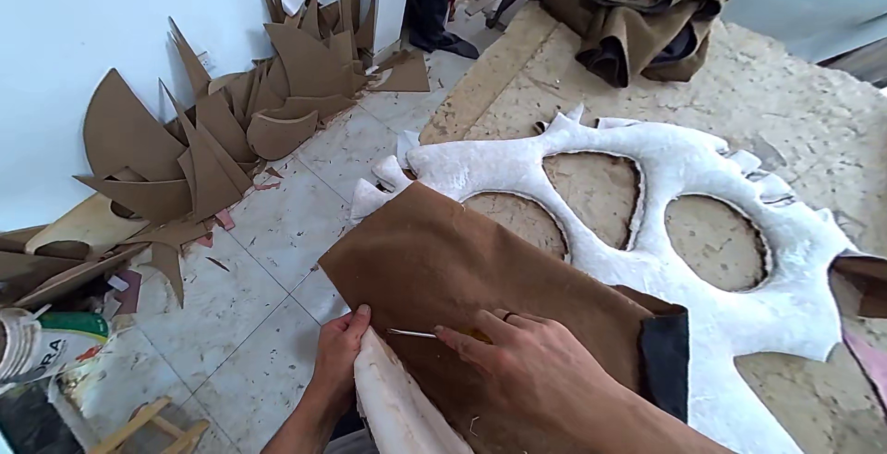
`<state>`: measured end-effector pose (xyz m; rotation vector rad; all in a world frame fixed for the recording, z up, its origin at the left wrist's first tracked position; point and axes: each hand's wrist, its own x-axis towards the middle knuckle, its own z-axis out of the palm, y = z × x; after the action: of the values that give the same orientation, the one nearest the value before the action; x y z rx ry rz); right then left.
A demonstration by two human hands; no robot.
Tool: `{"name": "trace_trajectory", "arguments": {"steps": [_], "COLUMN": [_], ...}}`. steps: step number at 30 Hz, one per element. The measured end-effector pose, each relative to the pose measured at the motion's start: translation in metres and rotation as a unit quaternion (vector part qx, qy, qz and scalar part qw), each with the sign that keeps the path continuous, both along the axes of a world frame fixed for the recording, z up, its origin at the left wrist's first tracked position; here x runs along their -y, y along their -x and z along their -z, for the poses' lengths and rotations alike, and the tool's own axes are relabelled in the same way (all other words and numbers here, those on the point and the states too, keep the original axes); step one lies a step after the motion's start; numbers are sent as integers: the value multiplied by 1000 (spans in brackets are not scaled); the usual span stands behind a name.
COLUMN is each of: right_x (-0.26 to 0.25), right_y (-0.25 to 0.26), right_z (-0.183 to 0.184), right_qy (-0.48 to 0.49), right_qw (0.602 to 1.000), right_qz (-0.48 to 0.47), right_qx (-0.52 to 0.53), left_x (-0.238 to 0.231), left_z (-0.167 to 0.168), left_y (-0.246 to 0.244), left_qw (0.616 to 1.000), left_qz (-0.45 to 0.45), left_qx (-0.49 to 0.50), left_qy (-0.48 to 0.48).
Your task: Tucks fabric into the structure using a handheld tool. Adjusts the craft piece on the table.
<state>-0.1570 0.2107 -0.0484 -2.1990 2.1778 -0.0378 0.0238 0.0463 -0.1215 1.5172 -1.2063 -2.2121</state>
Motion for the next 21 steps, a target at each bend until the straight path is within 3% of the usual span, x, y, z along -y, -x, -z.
{"name": "trace_trajectory", "arguments": {"steps": [4,15,18,21], "right_x": [5,29,27,22], "right_y": [-12,-47,-30,-2], "right_z": [-15,-38,-29,-17], "right_qy": [-36,-113,-111,-207], "right_qw": [999,981,991,963], "right_qz": [8,-19,-19,62], "right_qx": [-32,-156,-68,162], "left_x": [-3,-3,-2,-2], "left_z": [2,0,2,3], "left_y": [0,5,6,7], "left_qw": [999,998,997,997], "left_qz": [-33,-20,-15,-21], "left_qx": [5,56,70,70], "left_qy": [20,26,25,16]}}
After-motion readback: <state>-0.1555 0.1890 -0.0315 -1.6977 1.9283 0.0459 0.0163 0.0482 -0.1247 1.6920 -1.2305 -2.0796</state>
